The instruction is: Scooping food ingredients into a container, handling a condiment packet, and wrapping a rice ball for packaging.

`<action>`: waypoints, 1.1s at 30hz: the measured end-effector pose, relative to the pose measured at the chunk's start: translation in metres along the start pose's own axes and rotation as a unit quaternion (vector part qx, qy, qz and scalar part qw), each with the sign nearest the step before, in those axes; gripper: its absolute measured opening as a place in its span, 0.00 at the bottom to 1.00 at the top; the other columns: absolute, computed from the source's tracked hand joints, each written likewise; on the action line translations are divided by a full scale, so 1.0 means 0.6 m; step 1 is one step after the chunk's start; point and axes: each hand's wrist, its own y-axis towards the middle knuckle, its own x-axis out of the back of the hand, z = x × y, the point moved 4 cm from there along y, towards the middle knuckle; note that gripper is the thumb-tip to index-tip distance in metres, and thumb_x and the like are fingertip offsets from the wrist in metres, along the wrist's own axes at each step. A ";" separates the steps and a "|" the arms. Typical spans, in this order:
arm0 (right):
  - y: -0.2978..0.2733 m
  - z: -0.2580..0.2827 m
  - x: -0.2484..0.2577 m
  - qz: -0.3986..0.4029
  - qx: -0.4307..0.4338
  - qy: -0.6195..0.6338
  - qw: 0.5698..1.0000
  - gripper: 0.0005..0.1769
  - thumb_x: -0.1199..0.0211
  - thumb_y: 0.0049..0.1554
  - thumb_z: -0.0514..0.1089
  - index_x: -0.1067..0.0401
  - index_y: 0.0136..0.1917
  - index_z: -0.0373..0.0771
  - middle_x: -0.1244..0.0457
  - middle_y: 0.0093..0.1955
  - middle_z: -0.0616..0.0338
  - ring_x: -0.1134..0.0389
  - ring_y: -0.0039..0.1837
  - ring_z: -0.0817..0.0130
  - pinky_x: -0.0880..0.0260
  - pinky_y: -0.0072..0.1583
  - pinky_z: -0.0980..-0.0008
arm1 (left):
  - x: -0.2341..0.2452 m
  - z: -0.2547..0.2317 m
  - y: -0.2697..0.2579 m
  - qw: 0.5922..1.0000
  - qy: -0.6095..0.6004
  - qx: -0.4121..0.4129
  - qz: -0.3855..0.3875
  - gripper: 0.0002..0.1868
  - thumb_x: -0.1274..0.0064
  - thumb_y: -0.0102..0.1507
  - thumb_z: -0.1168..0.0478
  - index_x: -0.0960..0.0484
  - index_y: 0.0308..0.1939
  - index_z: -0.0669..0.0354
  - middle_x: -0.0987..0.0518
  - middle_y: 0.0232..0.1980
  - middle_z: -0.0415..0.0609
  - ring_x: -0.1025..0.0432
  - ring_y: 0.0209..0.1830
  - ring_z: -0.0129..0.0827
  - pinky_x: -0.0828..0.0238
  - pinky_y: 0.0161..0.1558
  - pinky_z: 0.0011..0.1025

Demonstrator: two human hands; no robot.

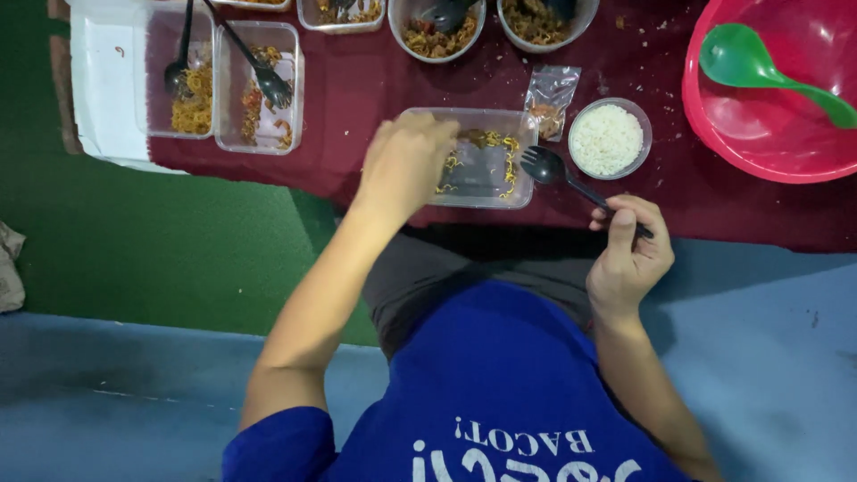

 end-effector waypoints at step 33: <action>-0.014 0.003 -0.003 -0.016 -0.102 -0.007 0.995 0.12 0.44 0.71 0.44 0.29 0.52 0.32 0.36 0.53 0.47 0.32 0.46 0.64 0.27 0.47 0.74 | 0.045 0.028 0.014 0.996 -0.060 0.041 0.056 0.11 0.43 0.68 0.61 0.13 0.53 0.56 0.27 0.39 0.49 0.31 0.43 0.49 0.28 0.43 0.52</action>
